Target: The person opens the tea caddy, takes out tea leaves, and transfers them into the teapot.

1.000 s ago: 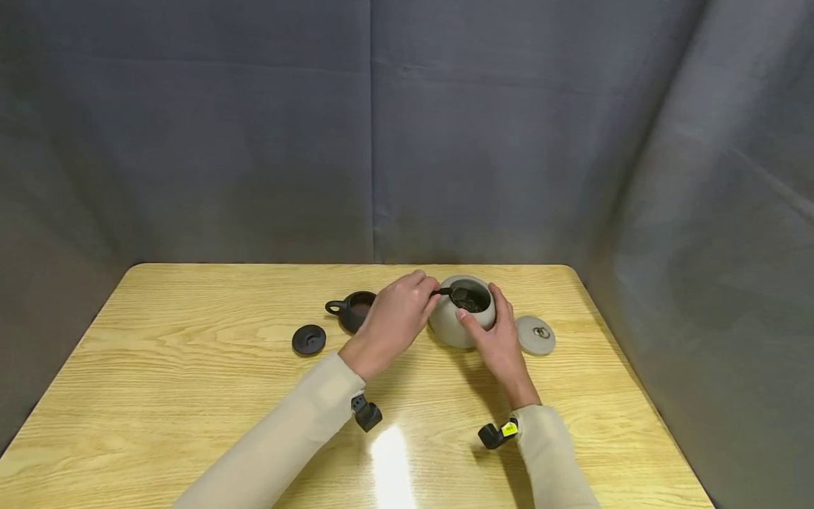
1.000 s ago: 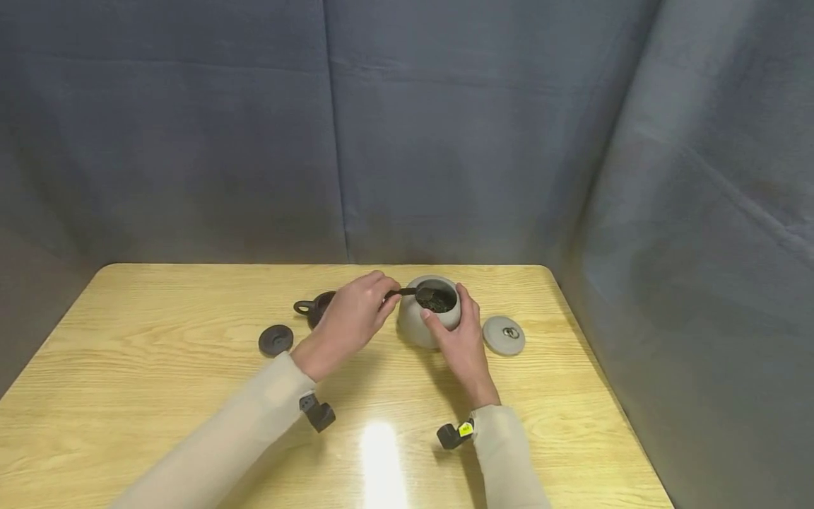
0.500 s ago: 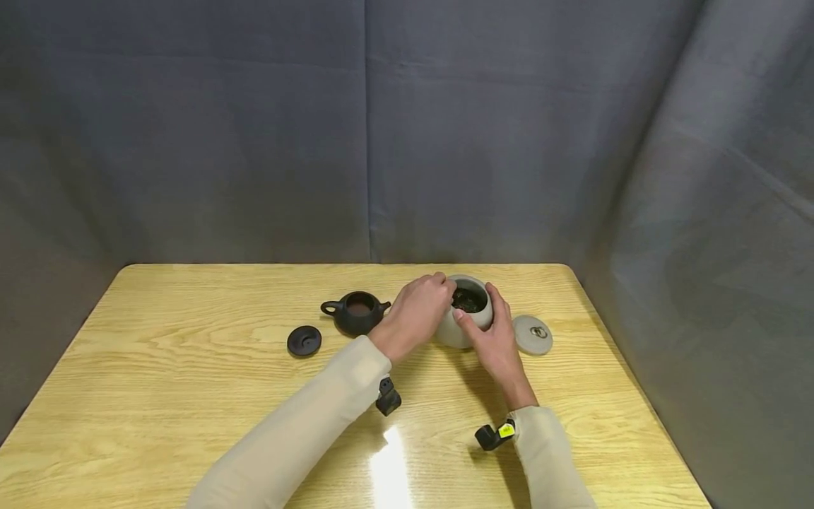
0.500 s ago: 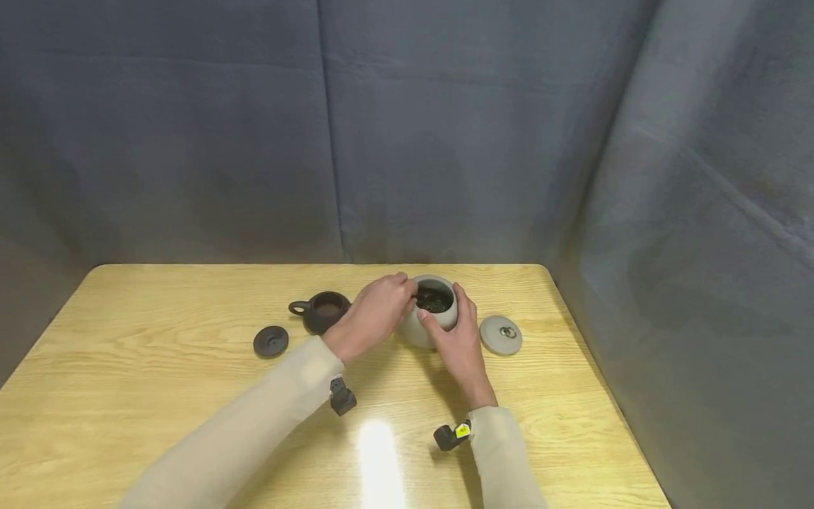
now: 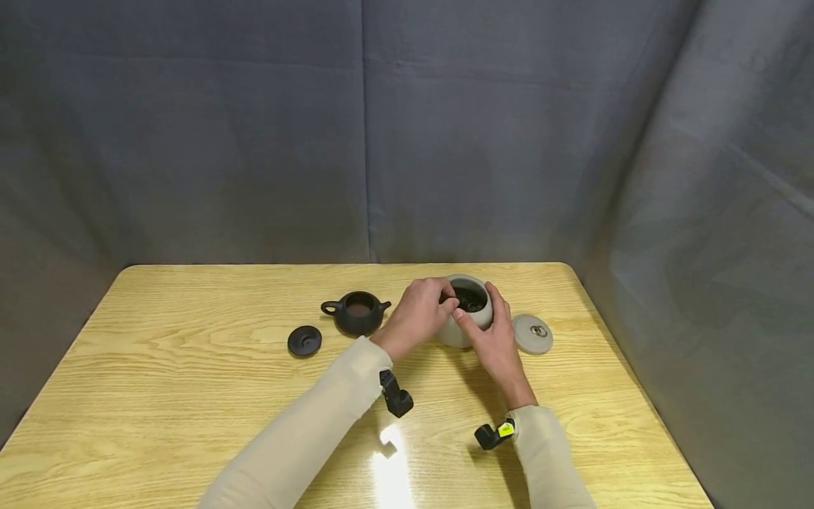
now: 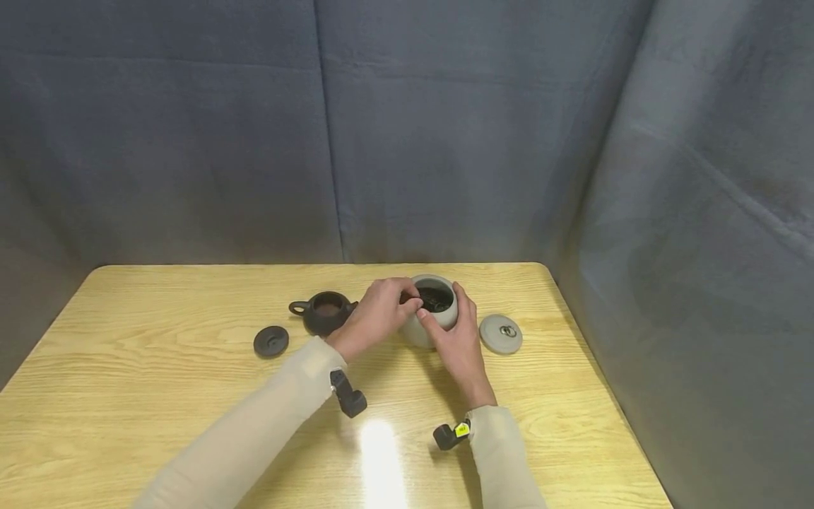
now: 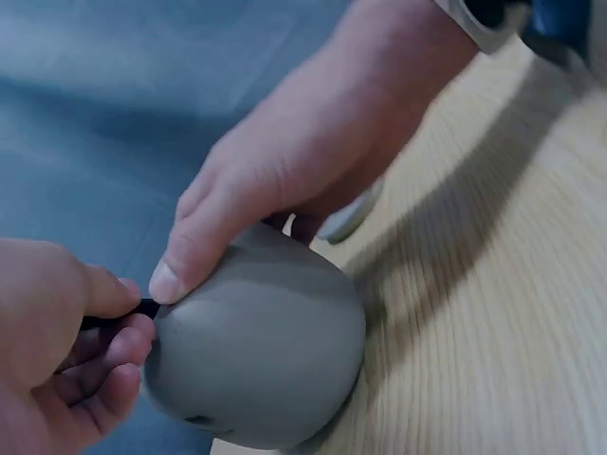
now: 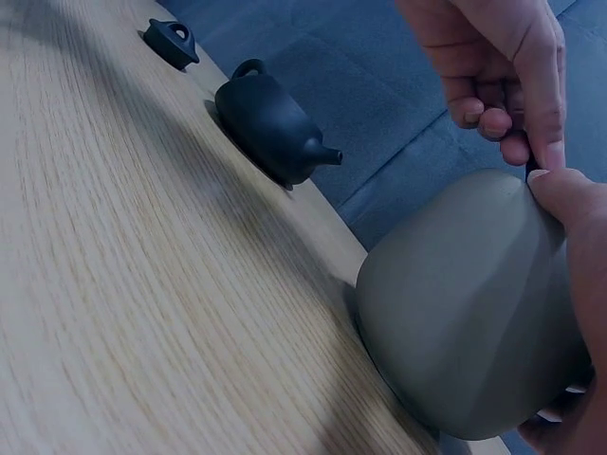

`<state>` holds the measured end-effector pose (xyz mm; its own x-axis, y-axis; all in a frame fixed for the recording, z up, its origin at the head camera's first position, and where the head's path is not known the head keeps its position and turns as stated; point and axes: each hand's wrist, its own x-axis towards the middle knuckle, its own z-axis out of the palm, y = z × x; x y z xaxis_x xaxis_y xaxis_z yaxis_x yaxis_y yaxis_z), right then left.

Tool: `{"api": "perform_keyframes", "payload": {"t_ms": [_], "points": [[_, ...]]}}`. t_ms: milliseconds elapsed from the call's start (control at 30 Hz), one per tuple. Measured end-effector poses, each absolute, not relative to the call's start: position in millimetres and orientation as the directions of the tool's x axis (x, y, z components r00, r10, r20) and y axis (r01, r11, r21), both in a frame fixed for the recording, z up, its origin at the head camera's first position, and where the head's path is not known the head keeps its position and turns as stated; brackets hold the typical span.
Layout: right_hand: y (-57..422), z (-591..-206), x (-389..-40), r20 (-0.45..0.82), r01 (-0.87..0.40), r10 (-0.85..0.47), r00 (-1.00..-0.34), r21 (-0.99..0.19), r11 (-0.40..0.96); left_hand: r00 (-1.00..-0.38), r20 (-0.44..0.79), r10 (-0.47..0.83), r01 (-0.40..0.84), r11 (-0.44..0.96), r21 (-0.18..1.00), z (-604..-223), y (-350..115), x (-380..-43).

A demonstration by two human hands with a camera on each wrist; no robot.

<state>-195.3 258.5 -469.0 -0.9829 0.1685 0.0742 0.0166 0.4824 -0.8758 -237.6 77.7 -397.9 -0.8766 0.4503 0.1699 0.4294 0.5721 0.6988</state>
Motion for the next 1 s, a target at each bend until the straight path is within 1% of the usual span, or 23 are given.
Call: {"api": "perform_keyframes", "payload": {"t_ms": [200, 467, 600, 1000], "points": [[259, -469, -195, 0.072, 0.015, 0.169, -0.983, -0.885, 0.465, -0.917, 0.140, 0.374, 0.325, 0.495, 0.806, -403, 72, -238], [258, -470, -196, 0.062, 0.023, 0.171, -0.983, -0.891, 0.453, -0.949, 0.103, 0.297, 0.219, 0.393, 0.893, -407, 60, -237], [257, -470, -196, 0.059, 0.026, 0.175, -0.983, -0.893, 0.449, -0.959, 0.089, 0.270, 0.188, 0.365, 0.912, -406, 54, -235], [255, -467, -194, 0.076, 0.014, 0.182, -0.980, -0.894, 0.448, -0.975, 0.111, 0.191, 0.173, 0.345, 0.923, -404, 38, -233]]}}
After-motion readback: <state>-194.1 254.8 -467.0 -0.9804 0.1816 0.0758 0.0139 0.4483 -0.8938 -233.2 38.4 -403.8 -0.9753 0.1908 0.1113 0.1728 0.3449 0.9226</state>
